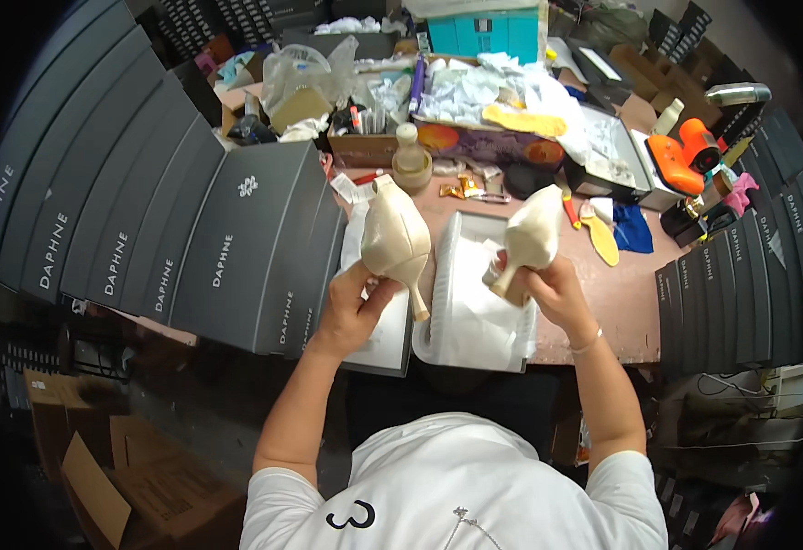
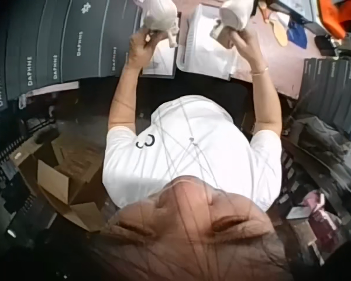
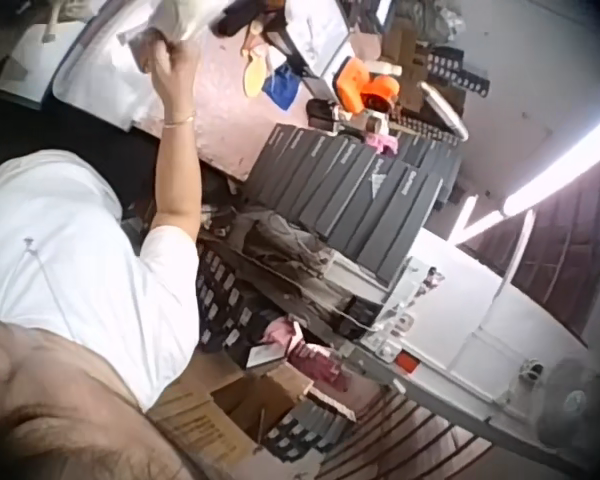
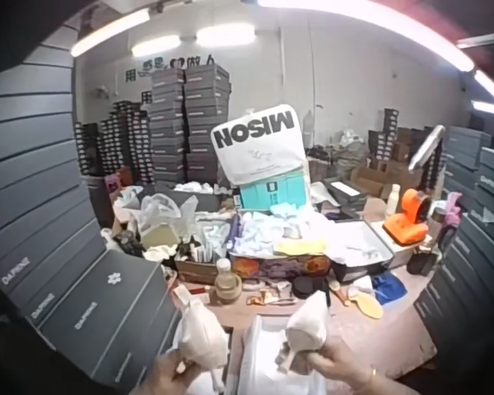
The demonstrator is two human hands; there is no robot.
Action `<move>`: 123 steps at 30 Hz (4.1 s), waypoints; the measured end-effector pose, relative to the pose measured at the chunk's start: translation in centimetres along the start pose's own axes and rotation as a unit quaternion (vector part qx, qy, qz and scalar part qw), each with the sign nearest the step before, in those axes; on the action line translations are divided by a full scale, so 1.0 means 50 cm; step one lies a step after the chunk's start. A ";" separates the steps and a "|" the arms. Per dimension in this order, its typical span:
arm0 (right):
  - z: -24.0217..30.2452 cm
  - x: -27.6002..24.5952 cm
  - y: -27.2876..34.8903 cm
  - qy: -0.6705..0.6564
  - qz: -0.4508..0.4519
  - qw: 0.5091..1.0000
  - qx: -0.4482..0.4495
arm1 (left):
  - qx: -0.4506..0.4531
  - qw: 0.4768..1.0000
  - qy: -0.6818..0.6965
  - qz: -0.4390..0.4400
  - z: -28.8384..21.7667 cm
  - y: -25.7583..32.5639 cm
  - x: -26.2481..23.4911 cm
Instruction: The person is inspecting and packaging high-heeled shoes into boxes.
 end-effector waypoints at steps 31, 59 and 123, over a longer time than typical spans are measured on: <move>0.050 0.137 0.151 -0.289 0.073 0.953 0.050 | -0.033 0.954 0.208 0.214 -0.022 0.107 0.043; 0.019 0.090 0.058 -0.366 0.006 0.928 0.069 | -0.209 0.953 -0.200 0.087 -0.029 -0.048 -0.001; 0.098 -0.032 0.282 -0.501 -0.096 0.849 0.135 | 0.274 0.938 -0.166 0.134 -0.140 -0.014 0.261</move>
Point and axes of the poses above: each hand's wrist, its own y-axis away from the middle knuckle, its own x-axis out of the palm, z = x × y, the point moved 1 cm from there along -y, towards the middle knuckle, and after that the axes turned 6 degrees about -x, right-handed, at the moved point
